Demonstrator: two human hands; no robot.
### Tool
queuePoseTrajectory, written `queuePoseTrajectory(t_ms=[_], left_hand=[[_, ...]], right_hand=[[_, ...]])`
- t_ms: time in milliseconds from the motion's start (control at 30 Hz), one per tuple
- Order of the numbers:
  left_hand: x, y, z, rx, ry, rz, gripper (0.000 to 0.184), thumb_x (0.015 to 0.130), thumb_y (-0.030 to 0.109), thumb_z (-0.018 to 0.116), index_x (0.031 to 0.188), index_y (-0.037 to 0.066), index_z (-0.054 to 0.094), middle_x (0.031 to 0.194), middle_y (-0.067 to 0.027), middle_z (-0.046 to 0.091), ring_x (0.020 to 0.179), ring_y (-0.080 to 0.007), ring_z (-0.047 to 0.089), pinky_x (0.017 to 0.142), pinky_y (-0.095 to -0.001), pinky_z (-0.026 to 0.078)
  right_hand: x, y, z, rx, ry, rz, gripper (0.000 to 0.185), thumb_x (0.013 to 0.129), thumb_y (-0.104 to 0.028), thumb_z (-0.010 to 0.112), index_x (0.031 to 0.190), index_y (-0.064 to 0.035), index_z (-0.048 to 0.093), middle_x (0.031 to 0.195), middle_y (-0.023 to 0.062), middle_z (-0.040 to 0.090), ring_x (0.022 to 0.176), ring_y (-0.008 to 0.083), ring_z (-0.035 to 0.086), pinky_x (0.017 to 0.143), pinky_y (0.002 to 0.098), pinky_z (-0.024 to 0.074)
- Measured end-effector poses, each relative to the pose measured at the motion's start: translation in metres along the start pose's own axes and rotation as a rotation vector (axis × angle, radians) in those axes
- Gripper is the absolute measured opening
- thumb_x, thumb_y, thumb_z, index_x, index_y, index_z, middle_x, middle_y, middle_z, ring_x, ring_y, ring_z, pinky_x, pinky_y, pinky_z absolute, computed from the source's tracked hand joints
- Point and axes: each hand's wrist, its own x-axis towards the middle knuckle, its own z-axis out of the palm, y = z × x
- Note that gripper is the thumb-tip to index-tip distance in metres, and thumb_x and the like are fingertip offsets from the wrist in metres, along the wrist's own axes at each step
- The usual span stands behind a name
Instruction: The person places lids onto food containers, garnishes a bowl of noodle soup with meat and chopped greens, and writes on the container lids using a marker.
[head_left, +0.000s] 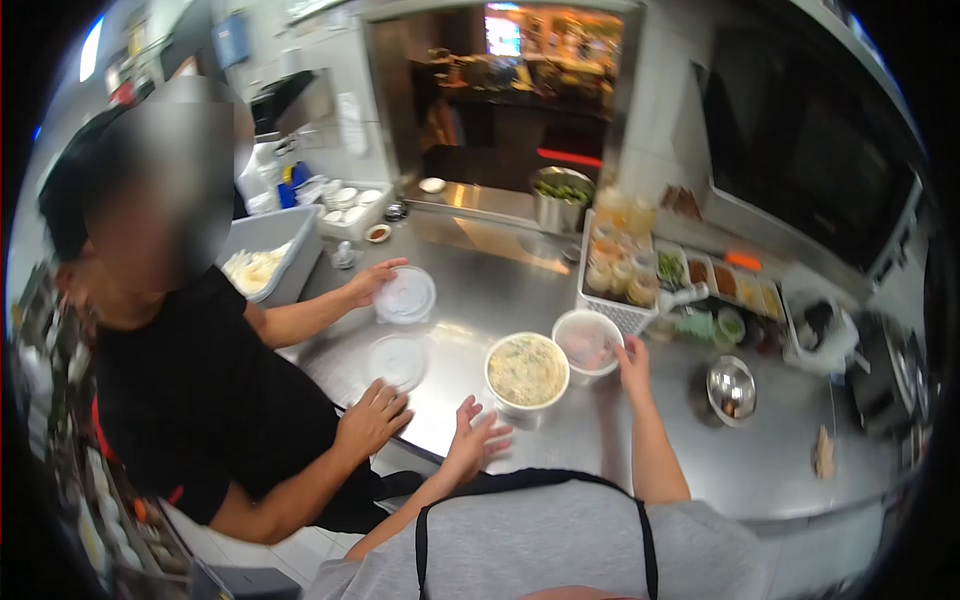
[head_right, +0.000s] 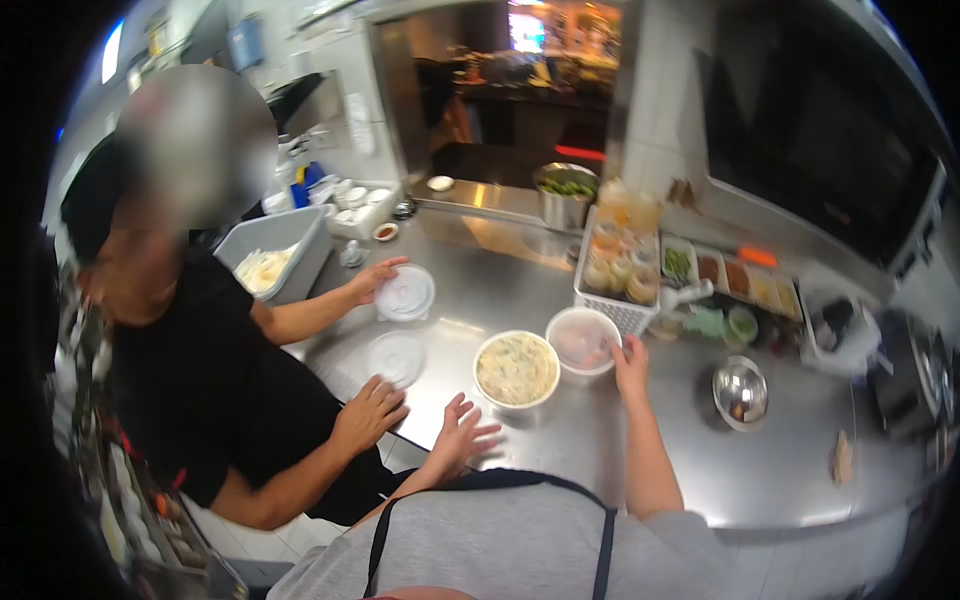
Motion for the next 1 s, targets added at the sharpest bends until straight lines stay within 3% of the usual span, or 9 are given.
queuePoseTrajectory(t_ms=[100, 167, 267, 367, 433, 600, 700, 833, 1000], left_hand=[[0.026, 0.002, 0.012, -0.210, -0.009, -0.117, 0.072, 0.087, 0.023, 0.053, 0.136, 0.015, 0.002, 0.126, -0.0174, 0.033, 0.095, -0.0321, 0.056, 0.074, -0.0397, 0.050], [0.040, 0.004, 0.014, -0.149, -0.139, -0.116, 0.063, 0.087, 0.026, 0.055, 0.132, 0.013, 0.012, 0.120, -0.0158, 0.041, 0.094, -0.0308, 0.056, 0.073, -0.0371, 0.051], [0.054, -0.004, 0.022, -0.123, -0.159, -0.114, 0.053, 0.087, 0.030, 0.055, 0.125, 0.012, 0.022, 0.119, -0.0143, 0.041, 0.093, -0.0296, 0.056, 0.074, -0.0348, 0.051], [0.051, -0.009, 0.043, -0.104, -0.068, -0.051, 0.055, 0.086, 0.034, 0.055, 0.125, 0.011, 0.023, 0.125, -0.0139, 0.035, 0.096, -0.0296, 0.055, 0.077, -0.0335, 0.051], [0.054, -0.015, 0.049, -0.098, -0.079, -0.052, 0.073, 0.085, 0.040, 0.055, 0.134, 0.010, 0.011, 0.136, -0.0100, 0.016, 0.110, -0.0294, 0.047, 0.083, -0.0330, 0.048], [0.058, -0.019, 0.060, -0.156, 0.004, -0.442, 0.074, 0.083, 0.049, 0.052, 0.135, 0.009, 0.018, 0.130, -0.0088, 0.031, 0.105, -0.0236, 0.049, 0.085, -0.0355, 0.046], [0.078, -0.037, 0.057, 0.054, -0.312, -0.662, 0.064, 0.085, 0.049, 0.050, 0.131, 0.009, 0.029, 0.116, -0.0060, 0.046, 0.096, -0.0189, 0.052, 0.082, -0.0337, 0.047], [0.083, -0.043, 0.065, 0.344, -0.756, -0.592, 0.047, 0.089, 0.039, 0.048, 0.126, 0.013, 0.037, 0.107, -0.0023, 0.050, 0.092, -0.0139, 0.052, 0.073, -0.0297, 0.047], [0.081, -0.033, 0.086, 0.449, -0.772, -0.480, 0.043, 0.088, 0.035, 0.051, 0.122, 0.012, 0.039, 0.105, -0.0020, 0.050, 0.088, -0.0118, 0.051, 0.074, -0.0268, 0.043]], right_hand=[[-0.015, 0.001, 0.002, -0.075, 0.036, -0.141, 0.032, 0.077, -0.022, 0.062, 0.101, -0.0031, 0.056, 0.099, 0.0173, 0.055, 0.097, 0.0306, 0.051, 0.083, 0.0381, 0.0405], [-0.034, -0.031, -0.004, -0.039, 0.022, -0.024, 0.034, 0.080, -0.023, 0.062, 0.103, 0.0008, 0.054, 0.102, 0.0134, 0.055, 0.093, 0.0233, 0.056, 0.078, 0.0331, 0.0458], [-0.059, -0.042, -0.013, 0.347, -0.028, 0.207, 0.051, 0.081, -0.024, 0.063, 0.120, -0.0003, 0.040, 0.112, 0.0130, 0.050, 0.103, 0.0202, 0.051, 0.083, 0.0309, 0.0456], [-0.081, -0.028, -0.028, 0.091, -0.028, 0.179, 0.062, 0.076, -0.030, 0.067, 0.124, -0.0042, 0.038, 0.116, 0.0155, 0.044, 0.097, 0.0232, 0.053, 0.082, 0.0340, 0.0458], [-0.104, -0.035, -0.041, -0.023, -0.016, 0.224, 0.066, 0.073, -0.033, 0.068, 0.125, -0.0073, 0.037, 0.120, 0.0163, 0.039, 0.093, 0.0265, 0.055, 0.082, 0.0368, 0.0456], [-0.139, -0.042, -0.035, -0.013, 0.053, 0.234, 0.057, 0.074, -0.029, 0.067, 0.120, -0.0089, 0.041, 0.113, 0.0149, 0.040, 0.090, 0.0276, 0.055, 0.080, 0.0381, 0.0454], [-0.146, -0.048, -0.031, 0.003, 0.024, 0.207, 0.054, 0.073, -0.026, 0.066, 0.119, -0.0085, 0.042, 0.112, 0.0141, 0.040, 0.090, 0.0277, 0.055, 0.080, 0.0377, 0.0451], [-0.151, -0.032, -0.023, -0.001, 0.090, 0.185, 0.051, 0.072, -0.022, 0.066, 0.117, -0.0081, 0.044, 0.106, 0.0131, 0.045, 0.090, 0.0273, 0.055, 0.078, 0.0373, 0.0448], [-0.152, -0.015, -0.027, 0.016, 0.019, 0.152, 0.034, 0.071, -0.020, 0.066, 0.100, -0.0052, 0.055, 0.092, 0.0104, 0.052, 0.087, 0.0245, 0.055, 0.074, 0.0357, 0.0449]])
